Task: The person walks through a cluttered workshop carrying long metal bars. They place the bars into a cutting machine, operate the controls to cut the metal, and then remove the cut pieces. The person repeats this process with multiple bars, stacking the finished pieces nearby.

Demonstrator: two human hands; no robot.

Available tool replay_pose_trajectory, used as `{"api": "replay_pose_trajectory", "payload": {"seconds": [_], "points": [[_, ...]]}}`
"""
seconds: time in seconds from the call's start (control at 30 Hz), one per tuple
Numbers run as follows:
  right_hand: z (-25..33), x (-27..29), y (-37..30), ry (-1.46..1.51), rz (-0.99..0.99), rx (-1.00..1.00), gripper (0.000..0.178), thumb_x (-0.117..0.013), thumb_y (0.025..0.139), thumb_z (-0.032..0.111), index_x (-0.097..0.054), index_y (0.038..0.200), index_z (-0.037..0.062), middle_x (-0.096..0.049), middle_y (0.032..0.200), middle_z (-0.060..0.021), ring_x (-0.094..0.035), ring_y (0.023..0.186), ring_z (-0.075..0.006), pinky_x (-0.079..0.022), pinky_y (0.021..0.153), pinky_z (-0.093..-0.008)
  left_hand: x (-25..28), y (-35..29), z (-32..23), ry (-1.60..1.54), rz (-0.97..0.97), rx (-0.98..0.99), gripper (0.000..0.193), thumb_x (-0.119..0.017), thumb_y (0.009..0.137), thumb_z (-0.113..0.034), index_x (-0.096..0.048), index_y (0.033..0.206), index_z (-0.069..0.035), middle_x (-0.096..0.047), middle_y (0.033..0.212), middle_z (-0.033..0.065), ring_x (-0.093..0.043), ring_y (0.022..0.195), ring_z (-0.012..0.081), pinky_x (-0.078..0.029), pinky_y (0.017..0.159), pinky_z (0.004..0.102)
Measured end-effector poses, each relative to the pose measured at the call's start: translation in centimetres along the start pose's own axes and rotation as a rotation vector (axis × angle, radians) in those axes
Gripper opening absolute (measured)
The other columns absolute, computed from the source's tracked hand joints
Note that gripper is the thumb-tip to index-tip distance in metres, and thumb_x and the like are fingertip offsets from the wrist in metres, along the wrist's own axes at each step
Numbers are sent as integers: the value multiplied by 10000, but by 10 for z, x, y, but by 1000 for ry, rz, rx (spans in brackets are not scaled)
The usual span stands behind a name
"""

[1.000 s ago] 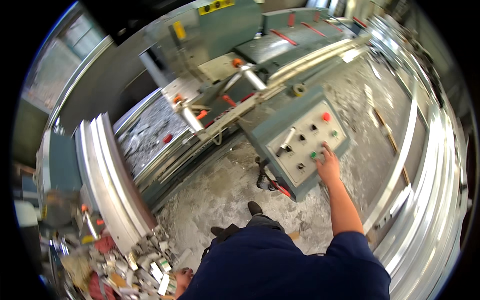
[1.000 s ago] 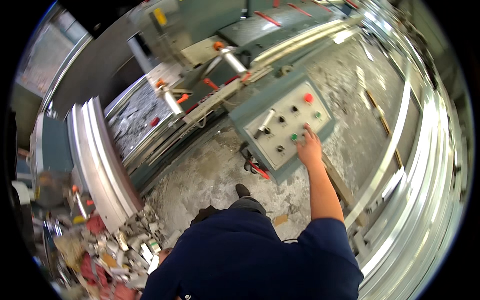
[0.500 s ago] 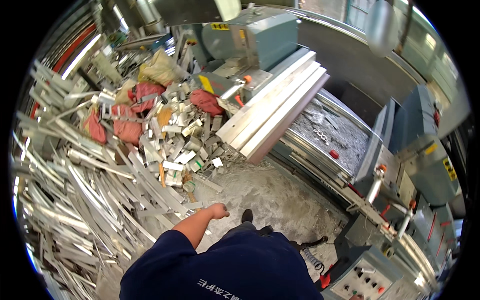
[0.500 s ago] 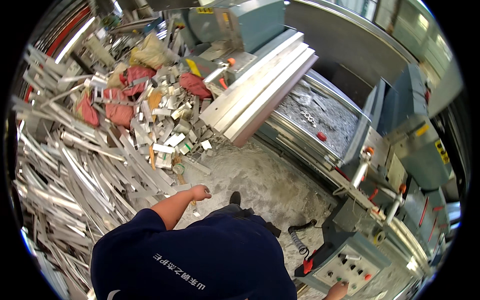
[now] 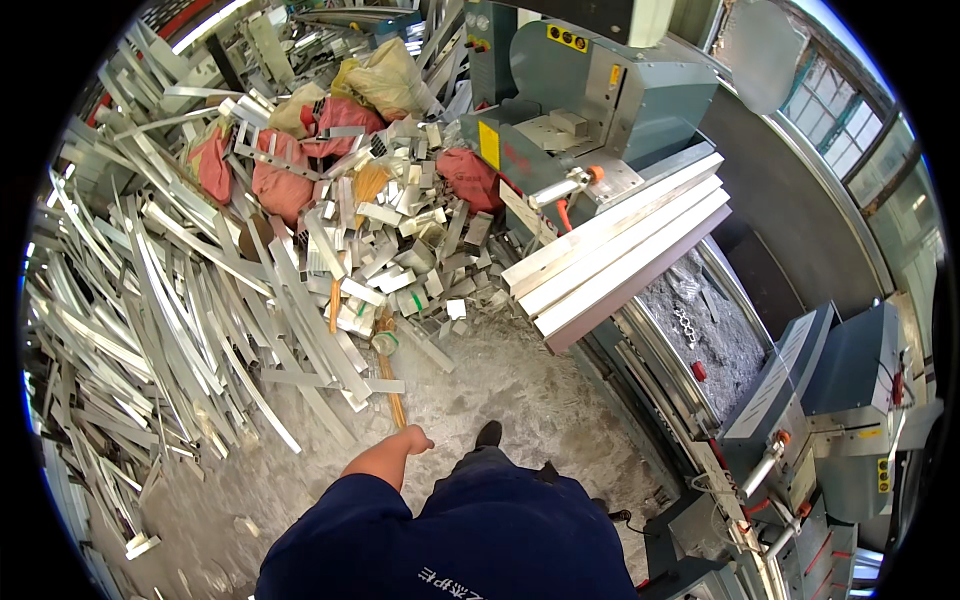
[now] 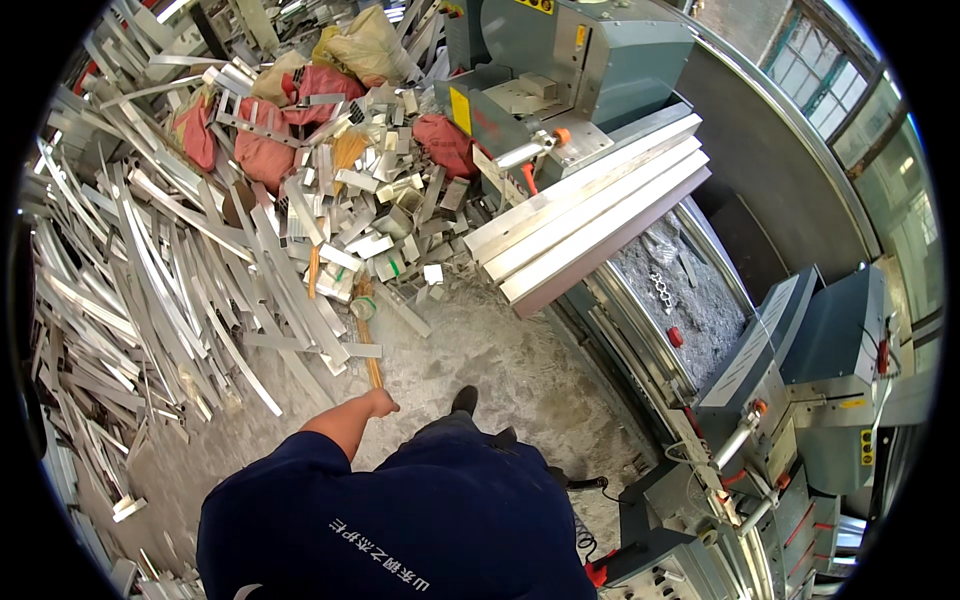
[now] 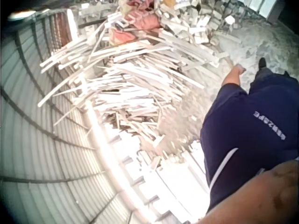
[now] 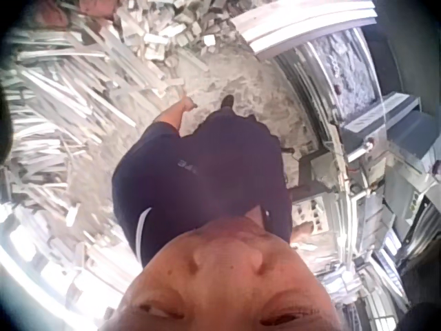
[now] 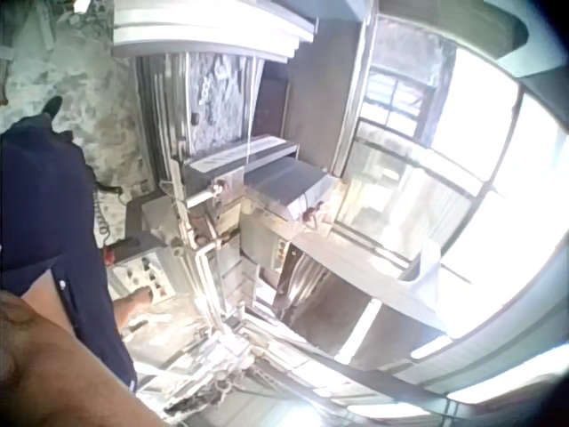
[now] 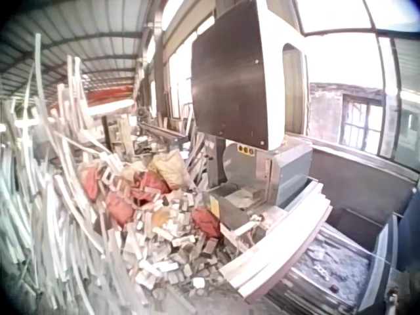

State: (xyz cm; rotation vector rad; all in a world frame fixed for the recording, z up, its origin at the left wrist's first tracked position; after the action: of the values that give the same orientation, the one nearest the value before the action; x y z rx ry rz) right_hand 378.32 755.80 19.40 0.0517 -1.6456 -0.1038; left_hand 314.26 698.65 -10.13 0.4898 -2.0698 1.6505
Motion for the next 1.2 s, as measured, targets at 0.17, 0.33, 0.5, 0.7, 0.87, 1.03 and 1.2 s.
{"api": "replay_pose_trajectory", "payload": {"seconds": [0.17,0.33,0.5,0.7,0.87,1.03,1.2], "points": [[33,28,3,96,-108,-22,378,-630,841,198,-598,1185,46,-648,1137,-161,-658,951,-224,-540,772,-309,0,14,26,-13,-10,-30,546,-571,794,-512,-709,927,-2,-666,984,225,-621,950,367,-478,859,412],[172,73,-33,338,59,-33,393,-619,885,278,-651,1038,-82,-669,1035,-227,-648,917,-293,-514,796,-390,24,31,13,-173,30,-39,534,-624,780,-450,-682,1015,26,-637,1080,256,-603,1016,382,-476,875,415],[264,64,-57,486,180,213,377,-639,891,261,-658,1077,-67,-675,1043,-225,-657,950,-308,-519,816,-404,54,42,3,-334,-80,-178,516,-613,769,-430,-691,996,26,-645,1045,254,-602,1000,389,-475,867,420],[349,28,-60,440,316,597,414,-575,917,363,-663,1138,24,-662,1102,-208,-636,1039,-327,-489,884,-428,15,84,86,-201,-130,-214,520,-614,758,-433,-688,953,43,-643,1007,272,-611,965,396,-480,860,415],[369,-10,-45,197,550,604,563,-580,820,486,-522,1212,86,-652,1046,-182,-610,957,-377,-452,829,-533,32,48,99,-465,-70,126,534,-635,740,-446,-687,919,54,-649,970,273,-617,955,400,-486,847,417],[464,-9,-32,516,588,713,200,-660,770,173,-633,799,-23,-642,699,-172,-641,624,-262,-489,599,-388,-26,43,129,-581,11,326,424,-667,740,-407,-707,862,-2,-683,925,221,-656,881,323,-512,730,428],[525,-32,33,448,599,787,257,-685,768,239,-676,896,16,-681,785,-161,-673,767,-302,-515,689,-374,-8,33,66,-919,225,384,192,-632,804,-220,-649,919,-68,-656,872,85,-630,752,203,-449,581,398]]}}
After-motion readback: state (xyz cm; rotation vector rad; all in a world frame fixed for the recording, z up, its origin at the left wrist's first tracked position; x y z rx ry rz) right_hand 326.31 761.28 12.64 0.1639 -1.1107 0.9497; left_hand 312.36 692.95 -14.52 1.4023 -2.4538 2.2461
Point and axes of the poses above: each hand's wrist, its own y-axis towards the middle knuckle, its own x-axis out of the back of the hand, z = x × y, the point moved 5 cm from there along y, towards the middle knuckle
